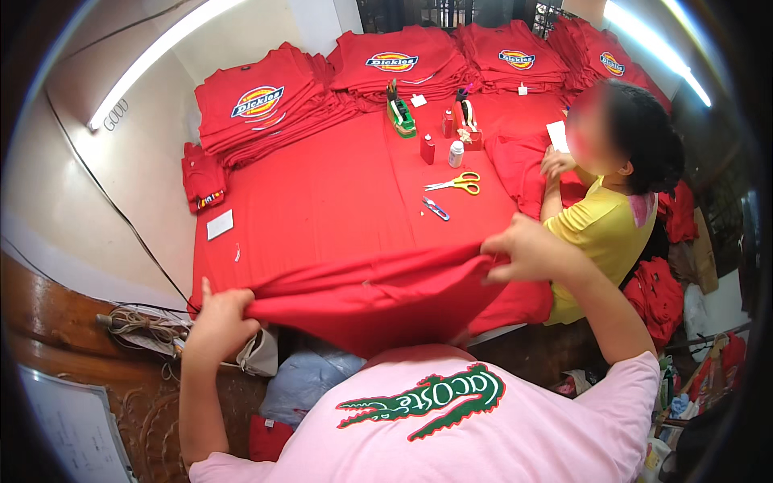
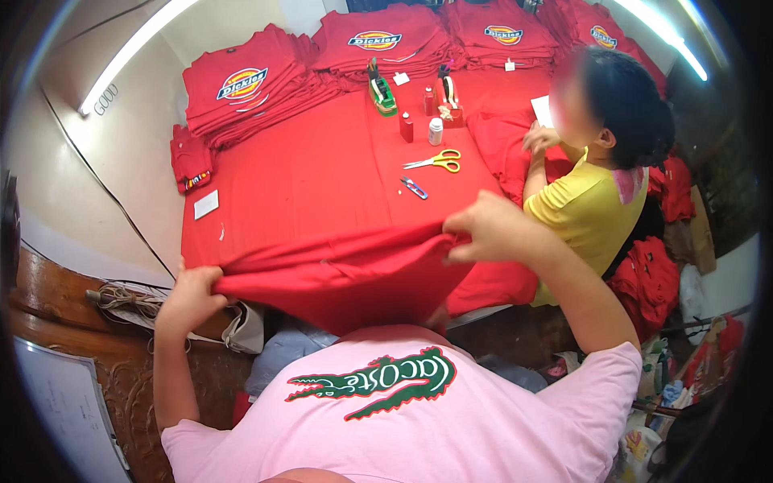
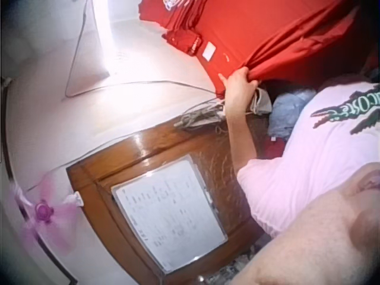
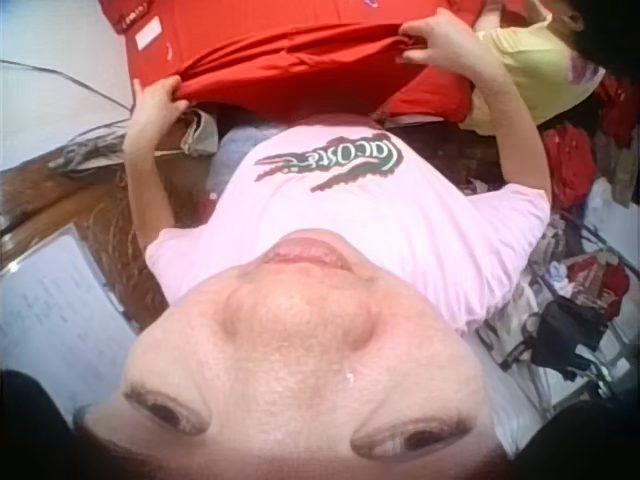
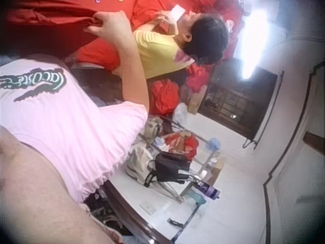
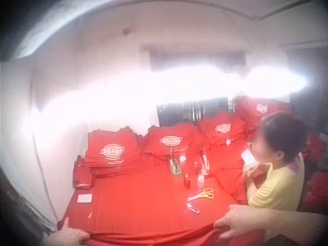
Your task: The person cleans red garments with a brush and trims excess thread using shears before folding the items and placing them into a stack.
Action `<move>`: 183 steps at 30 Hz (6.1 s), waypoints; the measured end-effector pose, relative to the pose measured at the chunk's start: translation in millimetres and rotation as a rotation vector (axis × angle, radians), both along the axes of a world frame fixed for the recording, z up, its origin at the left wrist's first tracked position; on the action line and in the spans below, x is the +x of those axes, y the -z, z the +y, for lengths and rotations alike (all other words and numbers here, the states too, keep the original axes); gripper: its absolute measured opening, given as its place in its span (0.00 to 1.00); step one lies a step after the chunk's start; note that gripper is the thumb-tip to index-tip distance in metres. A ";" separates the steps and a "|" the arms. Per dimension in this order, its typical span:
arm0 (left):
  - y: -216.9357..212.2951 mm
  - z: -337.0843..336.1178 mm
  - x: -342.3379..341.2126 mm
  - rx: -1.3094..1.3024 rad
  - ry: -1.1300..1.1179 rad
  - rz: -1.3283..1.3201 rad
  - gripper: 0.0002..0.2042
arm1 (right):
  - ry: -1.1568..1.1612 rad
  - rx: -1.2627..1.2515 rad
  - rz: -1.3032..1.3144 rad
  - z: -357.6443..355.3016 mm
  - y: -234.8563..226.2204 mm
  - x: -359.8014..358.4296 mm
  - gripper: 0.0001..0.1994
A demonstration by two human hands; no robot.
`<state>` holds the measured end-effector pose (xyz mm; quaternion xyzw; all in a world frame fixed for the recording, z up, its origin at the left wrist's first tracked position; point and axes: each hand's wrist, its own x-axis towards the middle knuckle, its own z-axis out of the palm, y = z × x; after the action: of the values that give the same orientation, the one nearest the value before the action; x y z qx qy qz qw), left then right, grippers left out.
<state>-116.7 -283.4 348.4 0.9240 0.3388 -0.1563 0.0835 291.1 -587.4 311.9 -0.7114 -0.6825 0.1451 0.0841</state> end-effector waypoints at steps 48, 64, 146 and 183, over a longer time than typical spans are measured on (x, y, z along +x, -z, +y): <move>329.6 206.1 1.3 0.550 -0.058 -0.550 0.10 | 0.611 0.253 -0.077 138.1 277.7 68.3 0.11; 391.5 239.6 30.1 0.321 -0.433 -0.829 0.10 | 0.638 0.335 -0.046 264.2 282.9 73.1 0.10; 261.7 114.7 -70.5 -0.186 -0.297 -0.622 0.21 | 0.642 0.023 0.174 50.8 220.3 -32.6 0.11; 360.7 258.3 154.0 -0.072 -0.413 -0.873 0.25 | 0.727 0.525 0.505 338.0 277.5 65.4 0.11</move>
<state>37.3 -25.1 -12.3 0.8133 0.4428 0.2542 0.2789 356.4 -249.4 34.4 -0.8004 -0.3631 0.0974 0.4670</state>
